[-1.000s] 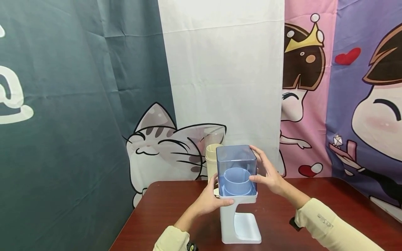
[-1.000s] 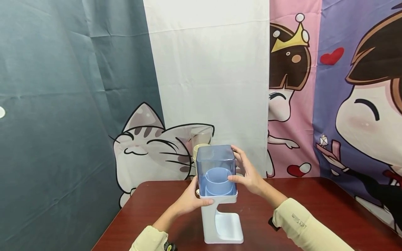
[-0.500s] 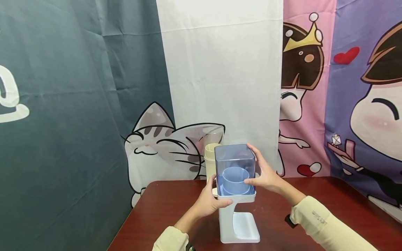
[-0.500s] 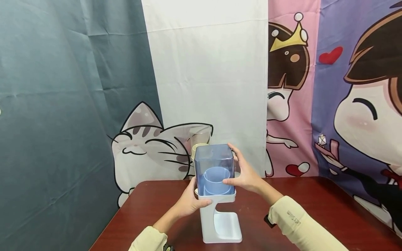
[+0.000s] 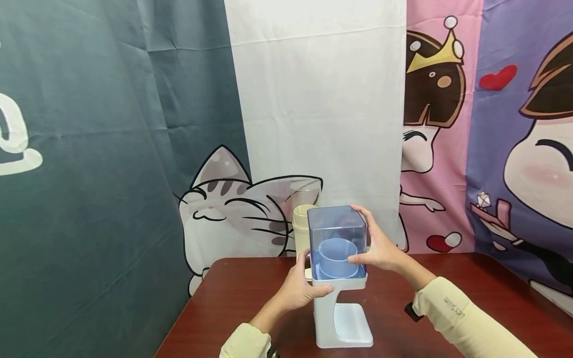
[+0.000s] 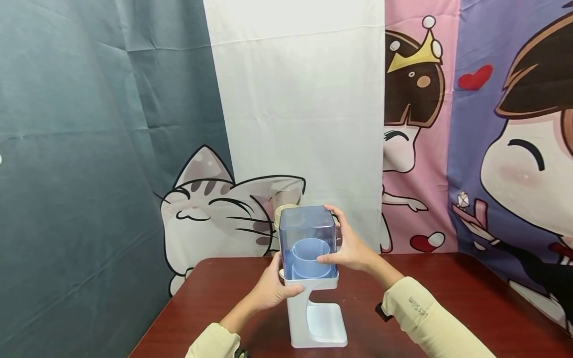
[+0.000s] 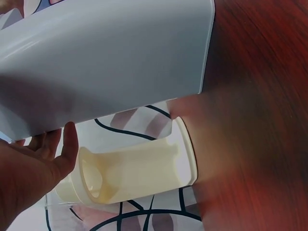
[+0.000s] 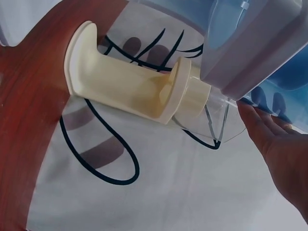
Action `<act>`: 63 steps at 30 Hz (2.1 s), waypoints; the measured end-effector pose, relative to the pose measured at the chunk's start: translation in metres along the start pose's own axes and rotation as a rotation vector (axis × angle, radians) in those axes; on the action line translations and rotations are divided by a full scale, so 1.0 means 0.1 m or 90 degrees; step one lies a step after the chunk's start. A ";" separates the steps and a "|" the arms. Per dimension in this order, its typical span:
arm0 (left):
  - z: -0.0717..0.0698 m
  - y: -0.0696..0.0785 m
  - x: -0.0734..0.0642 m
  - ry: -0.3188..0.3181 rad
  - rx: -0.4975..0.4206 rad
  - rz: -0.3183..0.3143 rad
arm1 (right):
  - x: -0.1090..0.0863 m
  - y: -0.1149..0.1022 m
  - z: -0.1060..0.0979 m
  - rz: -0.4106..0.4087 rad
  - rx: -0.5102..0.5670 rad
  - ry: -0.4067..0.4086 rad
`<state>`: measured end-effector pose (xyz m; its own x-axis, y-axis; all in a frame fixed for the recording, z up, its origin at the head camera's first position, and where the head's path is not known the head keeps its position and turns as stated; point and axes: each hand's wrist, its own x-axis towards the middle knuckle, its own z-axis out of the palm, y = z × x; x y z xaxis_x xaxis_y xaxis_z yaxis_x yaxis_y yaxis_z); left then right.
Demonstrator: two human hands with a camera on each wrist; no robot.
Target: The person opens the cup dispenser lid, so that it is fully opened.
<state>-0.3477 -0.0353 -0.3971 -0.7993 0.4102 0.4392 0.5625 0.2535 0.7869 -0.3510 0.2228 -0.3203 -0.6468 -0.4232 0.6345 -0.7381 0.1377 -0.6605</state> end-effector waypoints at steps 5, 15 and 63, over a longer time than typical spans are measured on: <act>0.00 0.01 -0.02 -0.002 0.005 -0.008 | -0.03 0.02 0.00 -0.007 -0.052 0.009; -0.04 0.02 -0.05 0.010 -0.042 -0.001 | 0.03 -0.04 0.03 -0.016 -0.039 -0.014; 0.06 -0.08 -0.02 -0.001 -0.103 0.014 | 0.07 -0.01 0.01 -0.048 -0.014 0.058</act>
<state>-0.3497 -0.0331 -0.4067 -0.7871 0.4152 0.4562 0.5379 0.0998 0.8371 -0.3546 0.2191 -0.3153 -0.6036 -0.3504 0.7162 -0.7885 0.1292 -0.6013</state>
